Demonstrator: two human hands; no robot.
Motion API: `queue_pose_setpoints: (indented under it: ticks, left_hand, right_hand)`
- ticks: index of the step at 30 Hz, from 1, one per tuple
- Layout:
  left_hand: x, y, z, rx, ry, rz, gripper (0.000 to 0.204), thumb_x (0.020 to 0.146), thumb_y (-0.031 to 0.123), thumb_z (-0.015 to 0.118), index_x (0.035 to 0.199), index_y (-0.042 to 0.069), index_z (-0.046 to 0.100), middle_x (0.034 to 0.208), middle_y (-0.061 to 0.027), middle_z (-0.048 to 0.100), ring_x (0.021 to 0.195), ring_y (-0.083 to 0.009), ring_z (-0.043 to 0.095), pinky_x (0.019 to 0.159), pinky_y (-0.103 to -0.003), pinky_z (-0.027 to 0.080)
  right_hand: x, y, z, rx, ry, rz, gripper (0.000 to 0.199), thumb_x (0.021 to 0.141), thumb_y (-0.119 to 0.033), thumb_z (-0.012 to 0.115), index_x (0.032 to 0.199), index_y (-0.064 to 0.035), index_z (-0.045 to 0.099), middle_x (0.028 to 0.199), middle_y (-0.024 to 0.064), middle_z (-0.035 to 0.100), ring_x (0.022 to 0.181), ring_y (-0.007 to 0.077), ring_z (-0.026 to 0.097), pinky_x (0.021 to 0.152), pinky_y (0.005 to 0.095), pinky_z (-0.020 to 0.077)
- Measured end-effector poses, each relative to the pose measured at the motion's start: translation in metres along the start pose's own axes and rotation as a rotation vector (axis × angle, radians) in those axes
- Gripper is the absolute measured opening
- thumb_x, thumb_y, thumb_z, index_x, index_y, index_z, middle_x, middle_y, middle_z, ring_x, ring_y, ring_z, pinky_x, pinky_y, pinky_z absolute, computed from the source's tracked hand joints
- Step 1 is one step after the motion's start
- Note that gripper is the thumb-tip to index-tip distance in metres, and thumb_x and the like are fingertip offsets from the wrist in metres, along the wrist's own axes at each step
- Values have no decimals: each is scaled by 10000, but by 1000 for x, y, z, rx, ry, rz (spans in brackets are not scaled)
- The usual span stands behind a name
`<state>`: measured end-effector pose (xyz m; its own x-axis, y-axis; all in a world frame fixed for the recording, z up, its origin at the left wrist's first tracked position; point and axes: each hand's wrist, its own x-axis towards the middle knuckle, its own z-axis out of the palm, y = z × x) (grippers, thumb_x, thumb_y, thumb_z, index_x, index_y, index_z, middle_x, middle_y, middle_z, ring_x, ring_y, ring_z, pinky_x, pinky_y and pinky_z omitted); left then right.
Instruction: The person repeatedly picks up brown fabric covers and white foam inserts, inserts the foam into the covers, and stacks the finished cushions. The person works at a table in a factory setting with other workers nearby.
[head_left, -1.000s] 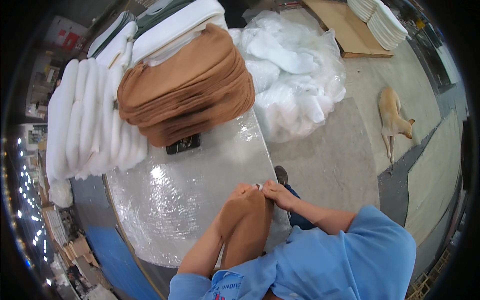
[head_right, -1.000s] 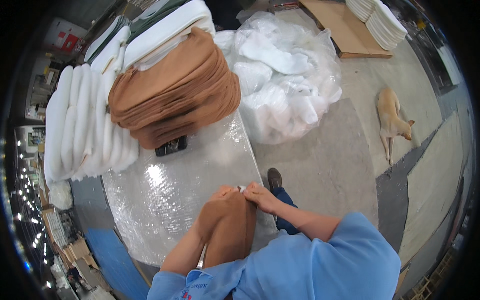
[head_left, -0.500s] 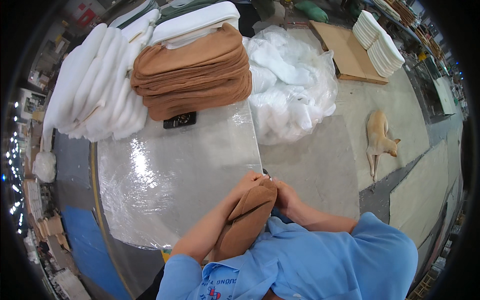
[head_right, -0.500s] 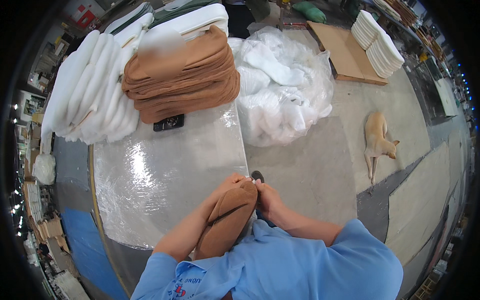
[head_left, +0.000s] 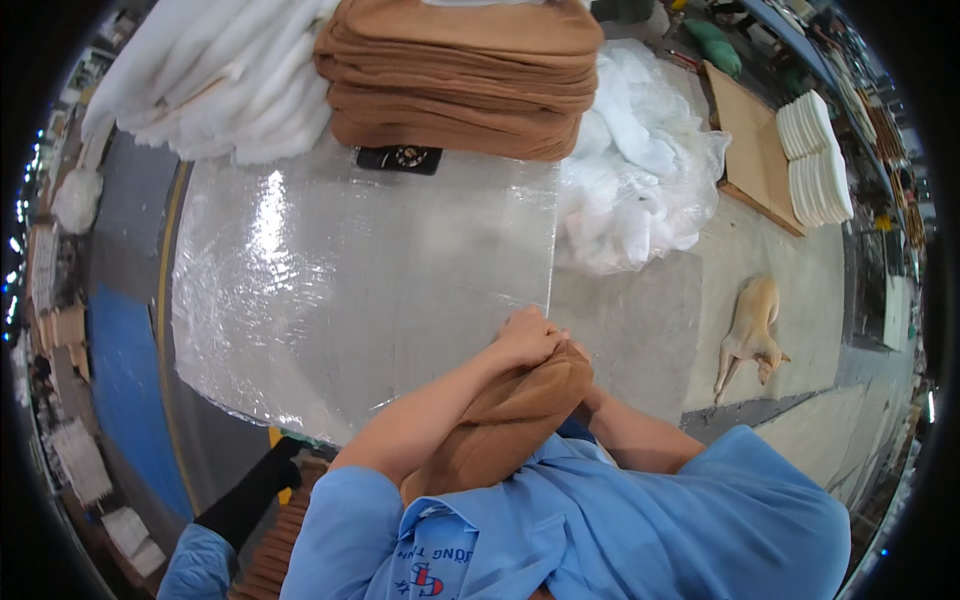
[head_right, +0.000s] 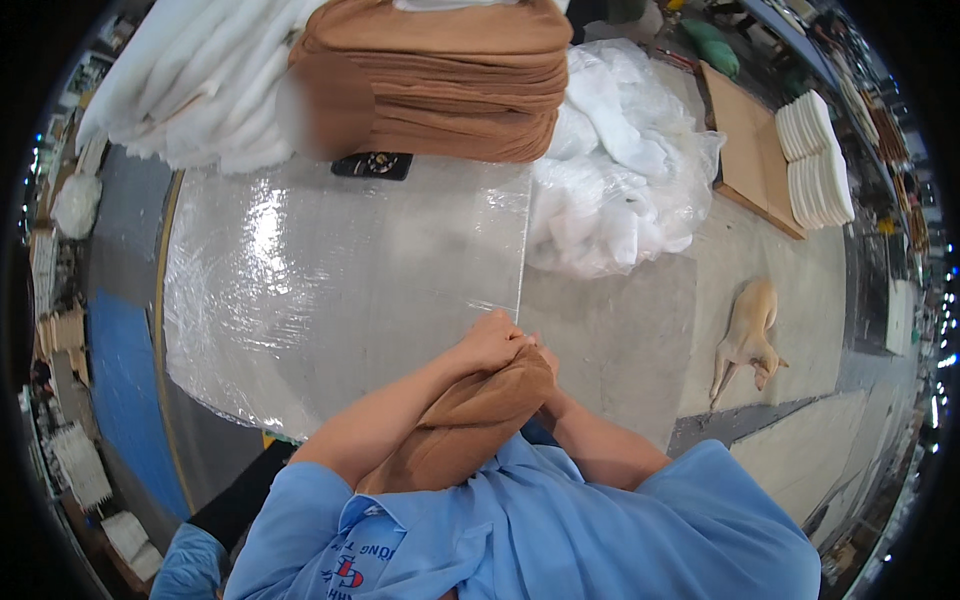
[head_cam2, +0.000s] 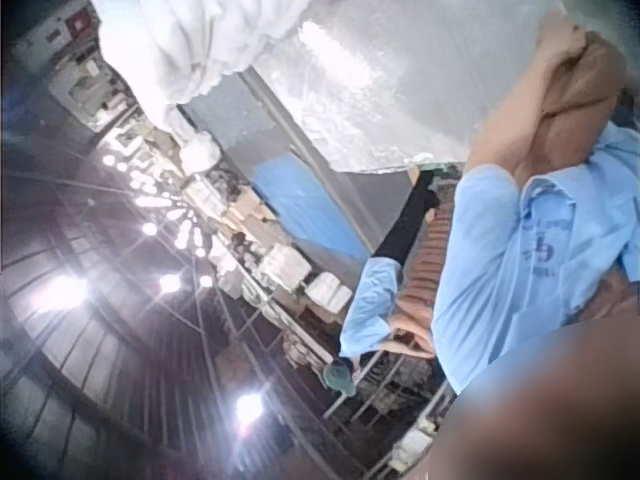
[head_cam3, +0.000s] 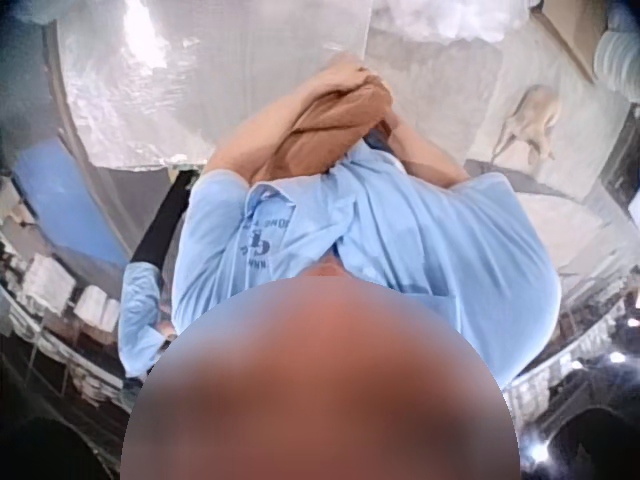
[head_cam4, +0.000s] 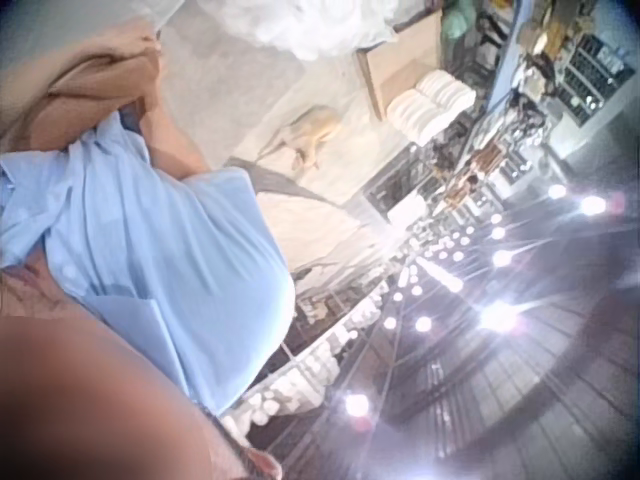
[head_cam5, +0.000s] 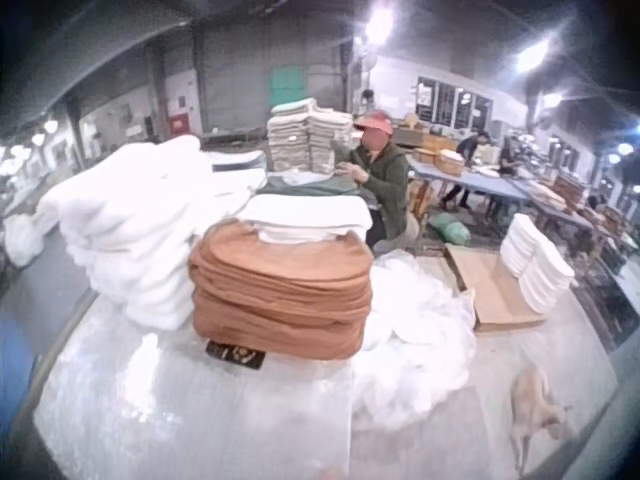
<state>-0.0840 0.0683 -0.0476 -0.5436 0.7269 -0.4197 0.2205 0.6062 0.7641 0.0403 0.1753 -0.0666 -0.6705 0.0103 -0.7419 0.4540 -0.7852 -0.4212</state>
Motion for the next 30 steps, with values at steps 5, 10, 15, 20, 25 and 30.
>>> queue_pose_setpoints:
  ticks: [5, 10, 15, 20, 25, 30]
  left_hand:
    - [10, -6, -5, -46, -128, -80, 422, 985, 435, 611, 914, 76, 821, 963, -259, 730, 911, -492, 678, 902, -518, 560]
    - [17, -6, -5, 107, -111, -7, 442, 1001, 407, 595, 960, 20, 803, 1018, -278, 730, 950, -484, 682, 931, -509, 546]
    - [-5, -21, -20, -138, -118, 2, 519, 1015, 446, 570, 877, -15, 767, 944, -292, 710, 919, -426, 688, 852, -500, 528]
    - [-88, -27, -48, -8, -223, -231, 493, 1039, 466, 552, 1013, 6, 725, 995, -285, 699, 1014, -401, 692, 873, -504, 505]
    - [-130, -31, -3, -169, 369, -183, 375, 1065, 405, 548, 1033, 50, 664, 966, -229, 718, 956, -412, 702, 828, -499, 532]
    - [-122, -25, -2, -33, 436, -218, 232, 1067, 327, 545, 1072, 127, 661, 993, -165, 745, 948, -426, 690, 802, -499, 546]
  right_hand:
    - [1, -1, 5, -350, -108, -189, 302, 1136, -326, 480, 1220, -88, 645, 1136, 44, 664, 993, 146, 646, 863, 341, 576]
    - [27, 5, -27, -997, -148, -381, 307, 1123, -323, 483, 1240, -83, 635, 1174, 63, 657, 1049, 164, 640, 902, 352, 564]
    - [33, 12, -21, -62, -266, -83, 604, 1070, -603, 481, 1217, -44, 658, 1151, 131, 722, 1017, 290, 712, 906, 476, 581]
    - [23, 10, -20, 210, -386, 209, 712, 1044, -688, 459, 1386, -72, 561, 1335, 148, 634, 1191, 305, 627, 1087, 467, 506]
    - [21, 8, -18, 225, -398, 205, 812, 1011, -737, 463, 1445, -55, 538, 1403, 199, 617, 1269, 362, 610, 1127, 505, 479]
    - [22, 1, -26, 223, -377, 288, 783, 1028, -712, 445, 1446, -58, 549, 1421, 174, 620, 1287, 346, 602, 1141, 497, 466]
